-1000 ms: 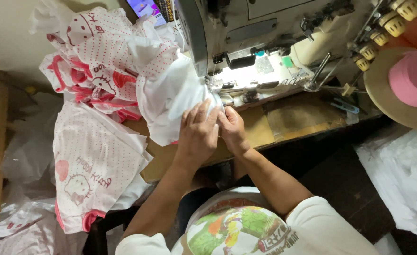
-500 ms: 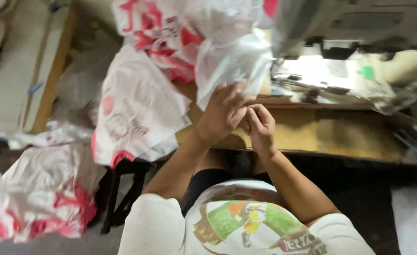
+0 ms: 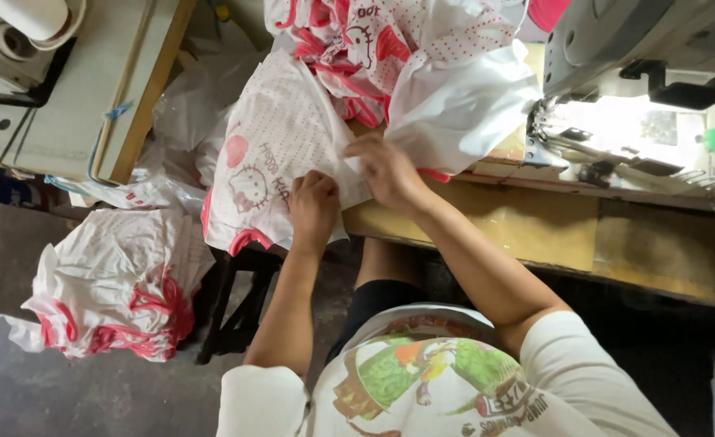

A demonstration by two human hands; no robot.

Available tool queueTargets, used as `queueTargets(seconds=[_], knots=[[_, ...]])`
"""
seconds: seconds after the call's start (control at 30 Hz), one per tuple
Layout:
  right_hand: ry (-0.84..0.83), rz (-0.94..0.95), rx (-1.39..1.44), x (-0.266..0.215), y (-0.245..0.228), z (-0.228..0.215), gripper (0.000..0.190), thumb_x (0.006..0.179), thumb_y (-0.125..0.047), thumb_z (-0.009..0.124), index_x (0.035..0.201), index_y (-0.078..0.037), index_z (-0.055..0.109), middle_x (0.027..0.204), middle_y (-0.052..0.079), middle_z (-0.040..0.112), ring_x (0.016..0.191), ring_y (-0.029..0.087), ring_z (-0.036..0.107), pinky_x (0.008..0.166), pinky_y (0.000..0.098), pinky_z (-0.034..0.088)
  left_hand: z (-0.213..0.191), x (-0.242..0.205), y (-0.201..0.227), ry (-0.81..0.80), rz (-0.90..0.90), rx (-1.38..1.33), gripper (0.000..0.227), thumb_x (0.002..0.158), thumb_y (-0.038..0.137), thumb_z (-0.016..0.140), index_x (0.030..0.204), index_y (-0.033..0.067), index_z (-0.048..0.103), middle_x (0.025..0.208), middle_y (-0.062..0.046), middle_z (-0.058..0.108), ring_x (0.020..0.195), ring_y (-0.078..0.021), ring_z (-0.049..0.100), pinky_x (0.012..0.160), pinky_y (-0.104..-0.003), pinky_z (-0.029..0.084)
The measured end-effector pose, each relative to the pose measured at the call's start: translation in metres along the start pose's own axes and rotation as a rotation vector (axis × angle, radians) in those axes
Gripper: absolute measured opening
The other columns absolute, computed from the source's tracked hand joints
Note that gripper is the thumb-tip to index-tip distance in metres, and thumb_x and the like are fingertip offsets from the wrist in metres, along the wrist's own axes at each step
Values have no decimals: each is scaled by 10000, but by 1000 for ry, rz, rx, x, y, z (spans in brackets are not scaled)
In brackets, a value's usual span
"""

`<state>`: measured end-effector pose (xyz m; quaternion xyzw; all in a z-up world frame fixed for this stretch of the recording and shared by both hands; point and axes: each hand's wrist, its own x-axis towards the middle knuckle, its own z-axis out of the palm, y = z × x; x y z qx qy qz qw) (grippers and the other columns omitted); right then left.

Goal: A person is seen picking up, unfolding, and inspecting small printed garments from a pile on a sewing machine table.

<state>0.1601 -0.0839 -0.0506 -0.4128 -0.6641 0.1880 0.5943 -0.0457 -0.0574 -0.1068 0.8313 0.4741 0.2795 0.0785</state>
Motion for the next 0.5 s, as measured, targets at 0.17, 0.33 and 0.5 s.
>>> queueTargets(seconds=[0.17, 0.33, 0.5], knots=[[-226, -291, -487, 4, -20, 42, 365, 783, -20, 596, 1142, -66, 643, 1229, 202, 568, 1141, 476, 562, 780, 429, 564, -26, -6, 17, -29, -334, -729, 241, 770, 146, 473, 974, 119, 598, 926, -95, 531, 958, -285, 541, 884, -460, 463], [-108, -154, -238, 9, -17, 37, 161, 811, -77, 676, 971, -83, 655, 1211, 110, 622, 1256, 458, 499, 988, 523, 444, -24, -24, -112, 179, -97, -189, 524, 700, 264, 788, 1196, 183, 640, 1065, -71, 657, 1016, -328, 640, 893, -439, 487], [62, 304, 166, -17, -148, -72, 463, 869, -329, 622, 1243, -68, 704, 1196, 180, 685, 1194, 374, 604, 1015, 527, 445, -161, -34, -26, -179, -123, 11, 287, 898, 194, 655, 1134, 309, 774, 934, -23, 780, 892, -313, 729, 797, -434, 552]])
